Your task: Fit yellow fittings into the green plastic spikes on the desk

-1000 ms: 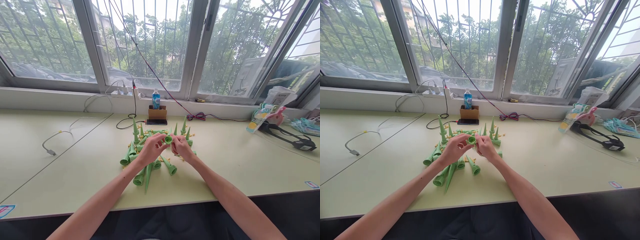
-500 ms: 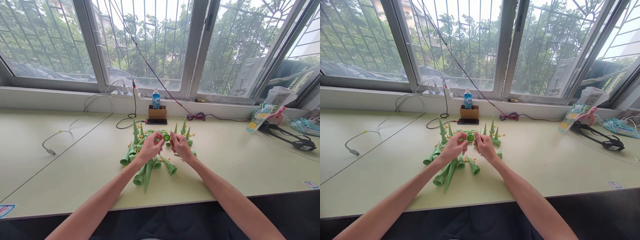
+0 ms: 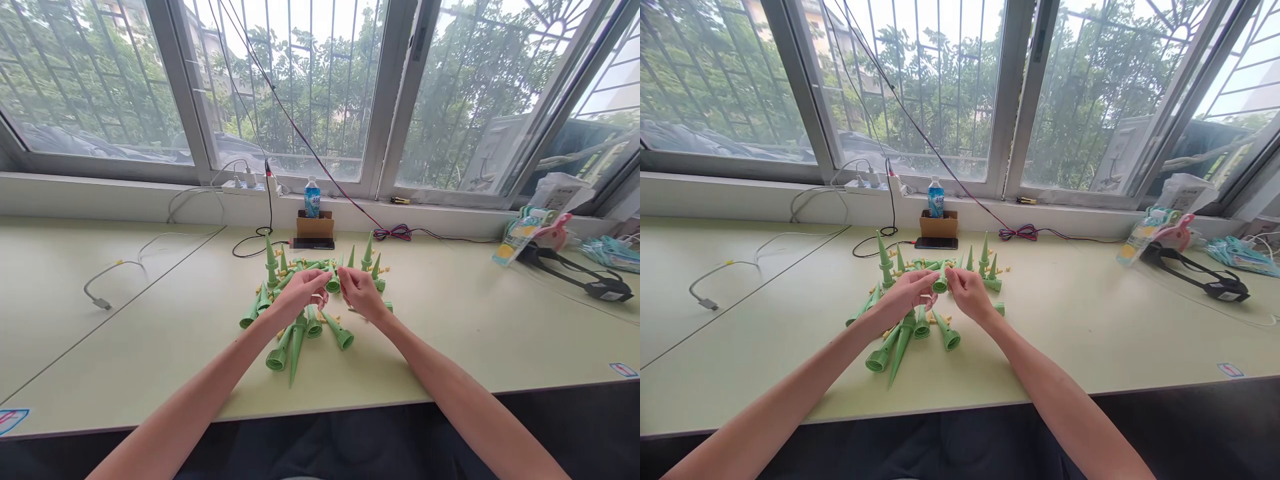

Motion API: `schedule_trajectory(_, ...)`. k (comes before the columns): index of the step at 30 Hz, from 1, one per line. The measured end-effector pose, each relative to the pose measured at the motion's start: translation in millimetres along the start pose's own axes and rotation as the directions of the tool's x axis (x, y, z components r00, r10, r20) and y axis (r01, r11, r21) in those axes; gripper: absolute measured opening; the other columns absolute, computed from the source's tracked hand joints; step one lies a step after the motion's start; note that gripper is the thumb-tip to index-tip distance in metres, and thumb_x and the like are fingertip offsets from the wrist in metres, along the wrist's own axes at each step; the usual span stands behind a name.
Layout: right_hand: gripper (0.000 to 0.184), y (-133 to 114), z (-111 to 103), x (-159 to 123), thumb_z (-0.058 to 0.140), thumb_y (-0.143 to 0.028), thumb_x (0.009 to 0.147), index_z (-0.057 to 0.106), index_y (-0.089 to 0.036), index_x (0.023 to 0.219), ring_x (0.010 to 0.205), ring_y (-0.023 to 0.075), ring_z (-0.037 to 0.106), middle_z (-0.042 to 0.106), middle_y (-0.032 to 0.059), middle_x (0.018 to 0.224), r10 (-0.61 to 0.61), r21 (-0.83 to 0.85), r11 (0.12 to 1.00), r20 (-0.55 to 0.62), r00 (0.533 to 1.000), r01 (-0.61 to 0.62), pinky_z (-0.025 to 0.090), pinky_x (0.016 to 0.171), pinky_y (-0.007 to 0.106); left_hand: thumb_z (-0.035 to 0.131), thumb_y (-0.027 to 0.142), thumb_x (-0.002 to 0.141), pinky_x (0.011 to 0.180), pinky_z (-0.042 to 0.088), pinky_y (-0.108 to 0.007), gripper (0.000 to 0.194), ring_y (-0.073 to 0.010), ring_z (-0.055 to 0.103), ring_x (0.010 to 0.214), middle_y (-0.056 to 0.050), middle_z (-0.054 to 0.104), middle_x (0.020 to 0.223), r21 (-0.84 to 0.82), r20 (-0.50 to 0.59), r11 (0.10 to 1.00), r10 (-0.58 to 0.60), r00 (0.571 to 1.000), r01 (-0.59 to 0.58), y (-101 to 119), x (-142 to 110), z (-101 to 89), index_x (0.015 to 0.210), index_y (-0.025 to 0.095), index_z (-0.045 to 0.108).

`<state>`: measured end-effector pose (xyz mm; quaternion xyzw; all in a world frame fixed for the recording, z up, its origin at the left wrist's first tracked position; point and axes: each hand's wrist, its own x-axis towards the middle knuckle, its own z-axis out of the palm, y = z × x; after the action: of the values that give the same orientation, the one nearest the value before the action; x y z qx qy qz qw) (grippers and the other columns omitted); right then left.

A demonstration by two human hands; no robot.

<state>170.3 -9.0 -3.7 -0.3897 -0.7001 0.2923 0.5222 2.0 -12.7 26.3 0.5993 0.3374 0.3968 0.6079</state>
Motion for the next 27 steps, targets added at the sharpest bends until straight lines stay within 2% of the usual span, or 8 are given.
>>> schedule_trajectory(5,0.056,1.5,-0.4,0.6,0.04,-0.064,0.092,0.041,-0.02,0.058,0.04,0.0083,0.037,0.039,-0.0041,0.046,0.028,0.018,0.999,0.017,0.999,-0.028,0.029,0.041,0.023,0.072,0.048,0.075,0.046,0.045,-0.022,0.039,-0.0101,0.055,0.058,-0.005,0.06,0.087,0.187,-0.037,0.977,0.107,0.994,-0.098,2.3,-3.3,1.2,0.09,0.014,0.059)
schedule_trajectory(9,0.058,1.1,-0.7,0.8,0.043,-0.065,0.09,0.039,-0.02,0.055,0.038,0.0079,0.035,0.039,-0.004,0.043,0.06,0.023,0.998,0.012,0.998,-0.06,0.028,0.04,0.023,0.07,0.044,0.078,0.046,0.046,-0.021,0.034,-0.0096,0.055,0.059,-0.005,0.062,0.094,0.356,-0.005,0.911,0.228,0.974,-0.211,0.7,-5.4,1.9,0.096,0.017,0.059)
schedule_trajectory(14,0.059,-1.1,-1.0,0.5,0.043,-0.065,0.09,0.039,-0.02,0.052,0.037,0.008,0.035,0.038,-0.0038,0.041,0.072,0.012,0.997,-0.005,0.997,-0.072,0.027,0.04,0.023,0.067,0.041,0.081,0.047,0.047,-0.02,0.027,-0.0092,0.056,0.063,-0.005,0.06,0.101,0.42,-0.006,0.862,0.316,0.949,-0.284,-3.6,-4.9,2.3,0.096,0.019,0.059)
schedule_trajectory(19,0.06,0.1,0.5,0.6,0.041,-0.065,0.091,0.039,-0.02,0.053,0.04,0.0089,0.035,0.038,-0.0035,0.042,0.039,-0.035,0.999,-0.013,0.999,-0.039,0.028,0.043,0.024,0.067,0.045,0.08,0.044,0.045,-0.021,0.031,-0.0096,0.056,0.058,-0.005,0.06,0.1,0.382,-0.029,0.89,0.283,0.959,-0.251,-5.0,-3.1,2.4,0.097,0.02,0.059)
schedule_trajectory(23,0.059,0.0,1.3,0.0,0.036,-0.062,0.094,0.038,-0.019,0.054,0.046,0.0092,0.034,0.037,-0.0031,0.047,-0.05,-0.116,0.992,0.009,0.999,0.051,0.026,0.047,0.024,0.064,0.048,0.081,0.045,0.045,-0.023,0.032,-0.0076,0.052,0.051,-0.003,0.061,0.091,0.345,-0.038,0.911,0.256,0.966,-0.228,-3.2,-2.7,2.6,0.094,0.019,0.062)
schedule_trajectory(27,0.056,-1.3,1.3,-2.1,0.042,-0.059,0.093,0.031,-0.02,0.055,0.049,0.0087,0.025,0.028,-0.0048,0.051,-0.101,-0.19,0.976,0.054,0.993,0.11,0.021,0.048,0.024,0.06,0.05,0.083,0.042,0.041,-0.023,0.035,-0.0081,0.048,0.045,-0.001,0.062,0.076,0.35,-0.049,0.915,0.234,0.971,-0.202,-1.7,-3.2,2.7,0.096,0.017,0.066)
